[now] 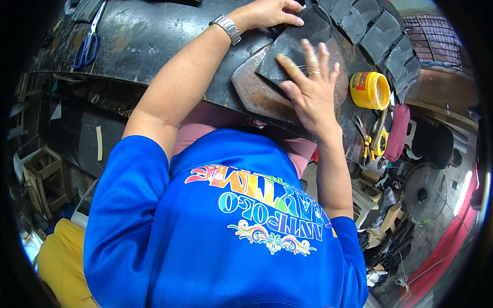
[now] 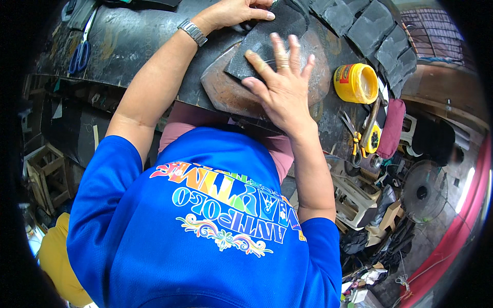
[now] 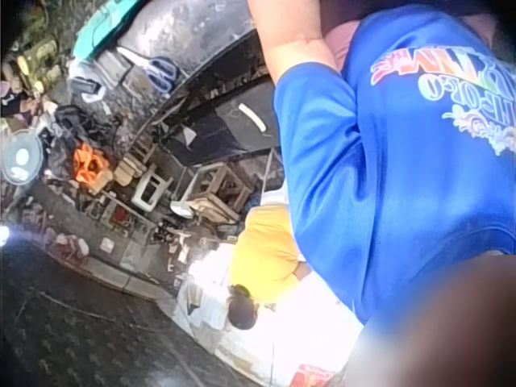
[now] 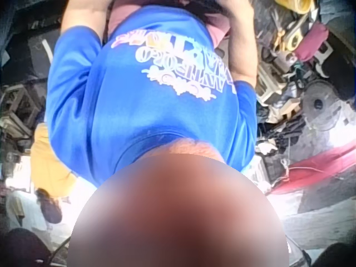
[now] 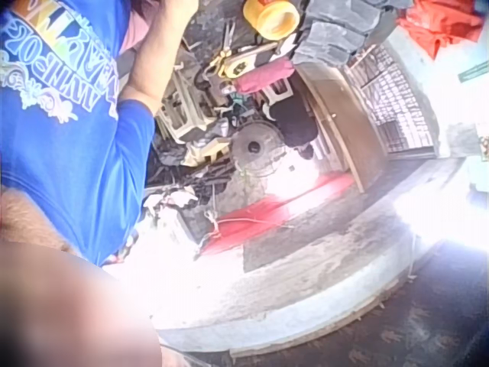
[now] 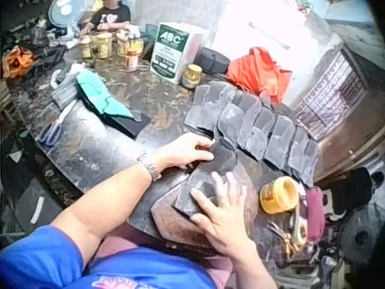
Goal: The person repeatedly rubs small black rubber pieces on a flat surface, then dips fingers into a yellow tub of paste and rubs the paste onto the rubber pieces. The person continues this cycle of rubbing and applying paste throughout the clip.
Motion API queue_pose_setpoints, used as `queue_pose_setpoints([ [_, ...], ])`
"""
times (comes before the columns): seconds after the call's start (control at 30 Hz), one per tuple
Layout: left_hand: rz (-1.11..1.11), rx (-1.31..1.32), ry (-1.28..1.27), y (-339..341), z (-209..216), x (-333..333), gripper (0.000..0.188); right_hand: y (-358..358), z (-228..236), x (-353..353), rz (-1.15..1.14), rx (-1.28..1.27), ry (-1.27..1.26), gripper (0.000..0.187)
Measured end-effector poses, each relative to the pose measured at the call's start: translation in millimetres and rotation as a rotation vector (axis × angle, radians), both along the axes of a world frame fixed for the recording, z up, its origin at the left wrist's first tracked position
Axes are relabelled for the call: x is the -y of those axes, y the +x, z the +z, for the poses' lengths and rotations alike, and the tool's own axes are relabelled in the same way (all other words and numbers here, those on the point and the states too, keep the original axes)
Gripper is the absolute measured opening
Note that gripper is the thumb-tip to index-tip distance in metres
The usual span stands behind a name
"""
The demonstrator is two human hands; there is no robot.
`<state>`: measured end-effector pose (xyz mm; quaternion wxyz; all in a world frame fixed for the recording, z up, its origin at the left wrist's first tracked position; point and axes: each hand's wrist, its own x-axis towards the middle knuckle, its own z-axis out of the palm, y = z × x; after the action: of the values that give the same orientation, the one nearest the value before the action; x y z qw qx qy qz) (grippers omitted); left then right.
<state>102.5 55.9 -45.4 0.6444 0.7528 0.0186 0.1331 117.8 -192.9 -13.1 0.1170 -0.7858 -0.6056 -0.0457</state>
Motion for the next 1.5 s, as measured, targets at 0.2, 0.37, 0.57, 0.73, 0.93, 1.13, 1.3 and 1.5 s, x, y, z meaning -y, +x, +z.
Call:
queue_pose_setpoints([
  [0.2, -0.010, -0.051, 0.027, -1, 2, -2, 0.034, -10, -6, -6, 0.096, 0.105, -0.113, 0.065],
  [0.37, -0.026, -0.074, -0.016, 1, -1, -3, 0.035, -13, 0, 8, 0.178, -0.052, -0.214, 0.062],
  [0.57, 0.030, -0.127, 0.020, -2, 6, 1, 0.040, 1, 29, 53, 0.068, -0.434, -0.012, 0.037],
  [0.73, 0.068, -0.232, 0.014, -7, 15, 3, 0.045, 75, 76, 101, -0.379, -0.245, 0.413, 0.030],
  [0.93, 0.013, -0.249, 0.026, -8, 17, 3, 0.041, 151, 67, 117, -0.802, 0.067, -0.239, 0.070],
  [1.13, -0.014, -0.240, 0.030, -5, 14, 1, 0.037, 142, 97, 125, -0.498, 0.201, 0.624, 0.037],
  [1.3, 0.039, -0.204, 0.050, -6, 13, 3, 0.038, 88, 87, 116, -0.587, 0.106, 0.080, 0.033],
  [1.5, 0.035, -0.199, 0.082, -6, 15, 5, 0.038, 27, 73, 87, -0.225, -0.306, 0.355, 0.039],
])
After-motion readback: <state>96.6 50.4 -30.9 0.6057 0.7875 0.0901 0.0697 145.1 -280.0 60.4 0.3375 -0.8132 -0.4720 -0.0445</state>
